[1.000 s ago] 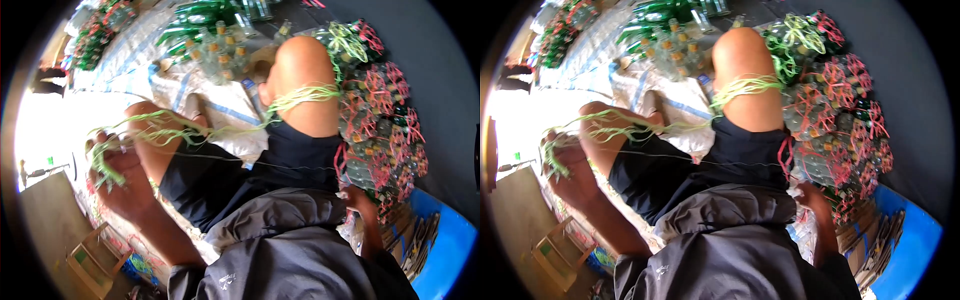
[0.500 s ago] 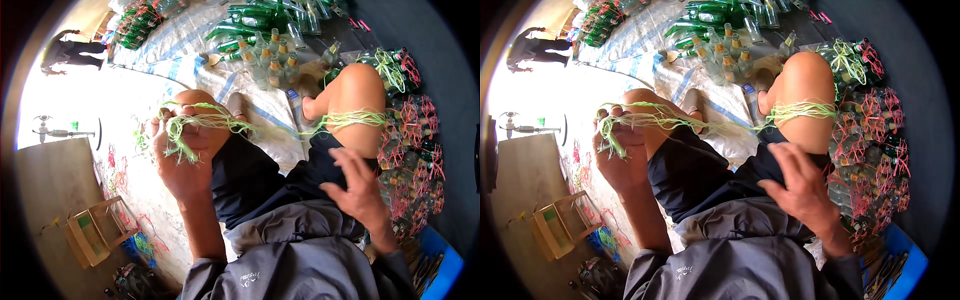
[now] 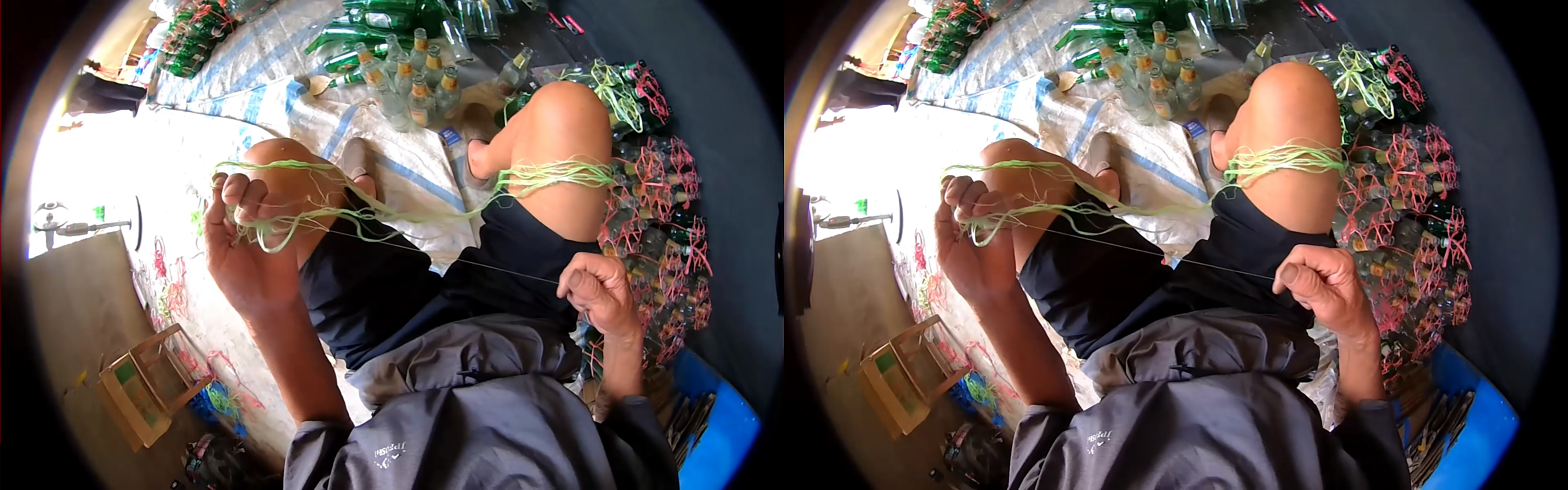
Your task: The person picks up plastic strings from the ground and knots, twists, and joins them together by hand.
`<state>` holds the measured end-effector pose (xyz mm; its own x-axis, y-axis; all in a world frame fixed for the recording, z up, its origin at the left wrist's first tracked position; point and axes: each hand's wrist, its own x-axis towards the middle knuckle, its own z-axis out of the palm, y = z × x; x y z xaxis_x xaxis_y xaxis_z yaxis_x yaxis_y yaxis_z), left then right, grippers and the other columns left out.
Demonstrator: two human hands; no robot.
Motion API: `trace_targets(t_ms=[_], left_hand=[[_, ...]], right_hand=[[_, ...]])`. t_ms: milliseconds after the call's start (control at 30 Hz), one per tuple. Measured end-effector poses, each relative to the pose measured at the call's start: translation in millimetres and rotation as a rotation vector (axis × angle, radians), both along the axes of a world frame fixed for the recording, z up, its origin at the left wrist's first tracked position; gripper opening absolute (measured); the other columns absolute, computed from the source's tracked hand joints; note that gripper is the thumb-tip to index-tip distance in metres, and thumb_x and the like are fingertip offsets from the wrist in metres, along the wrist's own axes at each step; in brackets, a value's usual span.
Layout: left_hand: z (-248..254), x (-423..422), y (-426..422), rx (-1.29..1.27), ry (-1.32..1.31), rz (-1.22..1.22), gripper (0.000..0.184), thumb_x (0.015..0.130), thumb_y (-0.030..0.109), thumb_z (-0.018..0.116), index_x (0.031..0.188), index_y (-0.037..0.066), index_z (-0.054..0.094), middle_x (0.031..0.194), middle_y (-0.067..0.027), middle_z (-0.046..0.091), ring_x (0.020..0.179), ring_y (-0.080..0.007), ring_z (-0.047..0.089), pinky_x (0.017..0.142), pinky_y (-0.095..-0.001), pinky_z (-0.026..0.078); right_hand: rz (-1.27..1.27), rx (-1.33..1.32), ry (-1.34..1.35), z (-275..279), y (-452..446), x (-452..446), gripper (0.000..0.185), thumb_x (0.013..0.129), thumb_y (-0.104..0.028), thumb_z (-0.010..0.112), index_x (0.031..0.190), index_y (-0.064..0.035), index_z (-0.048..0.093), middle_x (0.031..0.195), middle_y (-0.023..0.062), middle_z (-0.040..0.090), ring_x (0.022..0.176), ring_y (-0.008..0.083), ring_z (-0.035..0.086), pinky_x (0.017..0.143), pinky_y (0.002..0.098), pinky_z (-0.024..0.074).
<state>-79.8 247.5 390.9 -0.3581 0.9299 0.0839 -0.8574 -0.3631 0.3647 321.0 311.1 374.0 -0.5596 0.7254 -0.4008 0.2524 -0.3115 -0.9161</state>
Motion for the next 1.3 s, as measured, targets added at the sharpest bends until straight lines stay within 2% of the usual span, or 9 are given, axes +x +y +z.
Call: trace_targets(t_ms=[167, 533, 667, 700, 867, 1067, 1133, 1200, 1300], left_hand=[[-2, 2, 3, -0.04, 0.05, -0.003, 0.011, 0.107, 0.01, 0.038, 0.109, 0.002, 0.046, 0.085, -0.0025, 0.042, 0.07, -0.0123, 0.035, 0.061, -0.0271, 0.036], [14, 16, 8, -0.498, 0.555, 0.355, 0.008, 0.107, 0.007, 0.046, 0.108, 0.004, 0.053, 0.073, 0.0044, 0.035, 0.06, -0.0038, 0.027, 0.047, -0.0217, 0.022], [10, 30, 13, -0.611, 0.751, 0.465, 0.008, 0.106, 0.007, 0.05, 0.104, 0.006, 0.057, 0.069, 0.0062, 0.035, 0.055, -0.0015, 0.025, 0.045, -0.0205, 0.02], [12, 30, 11, -0.604, 0.773, 0.461, 0.008, 0.106, 0.007, 0.05, 0.103, 0.005, 0.058, 0.068, 0.0065, 0.035, 0.054, -0.0011, 0.025, 0.045, -0.0203, 0.019], [22, 3, -1, -0.523, 0.754, 0.522, 0.004, 0.104, 0.005, 0.054, 0.103, 0.004, 0.058, 0.068, 0.0053, 0.04, 0.055, -0.0008, 0.027, 0.046, -0.0194, 0.02], [31, 2, 2, -0.427, 0.75, 0.466, 0.007, 0.105, 0.005, 0.053, 0.1, 0.004, 0.056, 0.068, 0.0061, 0.038, 0.055, -0.0004, 0.024, 0.045, -0.019, 0.019], [42, 6, 8, -0.479, 0.791, 0.542, 0.007, 0.105, 0.005, 0.053, 0.1, 0.004, 0.056, 0.068, 0.0065, 0.038, 0.055, -0.0002, 0.024, 0.045, -0.0191, 0.019], [48, 2, 5, -0.425, 0.857, 0.478, 0.006, 0.105, 0.006, 0.053, 0.101, 0.004, 0.058, 0.07, 0.0055, 0.042, 0.056, 0.0001, 0.028, 0.046, -0.0177, 0.021], [58, -6, 1, -0.425, 0.915, 0.433, 0.007, 0.104, 0.008, 0.054, 0.103, 0.005, 0.06, 0.074, 0.0024, 0.051, 0.056, -0.0005, 0.036, 0.046, -0.0154, 0.026]], right_hand=[[-0.115, -0.002, 0.171, -6, -4, 23, 0.029, 0.095, -0.019, 0.071, 0.074, -0.0004, 0.065, 0.058, -0.0004, 0.056, 0.048, 0.0031, 0.045, 0.045, 0.0225, 0.032], [-0.163, 0.58, -0.337, 17, 7, 35, 0.019, 0.092, -0.01, 0.073, 0.078, 0.0007, 0.065, 0.063, -0.0014, 0.056, 0.057, 0.0054, 0.046, 0.053, 0.0246, 0.0363], [-0.164, 0.746, -0.484, 23, 3, 25, 0.017, 0.093, -0.007, 0.071, 0.082, 0.0027, 0.065, 0.063, 0.0047, 0.056, 0.055, 0.0106, 0.049, 0.054, 0.0281, 0.0404], [-0.168, 0.753, -0.487, 21, 3, 25, 0.017, 0.094, -0.007, 0.069, 0.082, 0.0031, 0.064, 0.063, 0.008, 0.056, 0.054, 0.0139, 0.051, 0.054, 0.0295, 0.0419], [-0.411, 0.632, -0.634, -13, 15, 80, 0.024, 0.098, -0.009, 0.065, 0.078, 0.0018, 0.056, 0.067, -0.0045, 0.045, 0.064, 0.004, 0.039, 0.056, 0.0262, 0.0353], [-0.338, 0.434, -0.621, -64, 17, 167, 0.029, 0.097, -0.012, 0.065, 0.073, 0.0015, 0.056, 0.065, -0.0026, 0.049, 0.063, 0.0043, 0.042, 0.056, 0.0271, 0.0353], [-0.089, 0.517, -1.012, -82, 3, 186, 0.012, 0.089, -0.008, 0.067, 0.08, -0.0002, 0.07, 0.069, 0.0127, 0.066, 0.065, 0.0245, 0.062, 0.065, 0.0362, 0.0481], [0.254, 0.417, -1.025, -109, -15, 229, 0.011, 0.087, -0.007, 0.068, 0.095, -0.0013, 0.073, 0.081, 0.0185, 0.069, 0.074, 0.033, 0.066, 0.072, 0.0398, 0.0514], [0.11, 0.589, -1.042, -71, -23, 171, 0.016, 0.088, -0.004, 0.066, 0.103, 0.0027, 0.068, 0.09, 0.0171, 0.066, 0.085, 0.0267, 0.067, 0.078, 0.0342, 0.0516]])
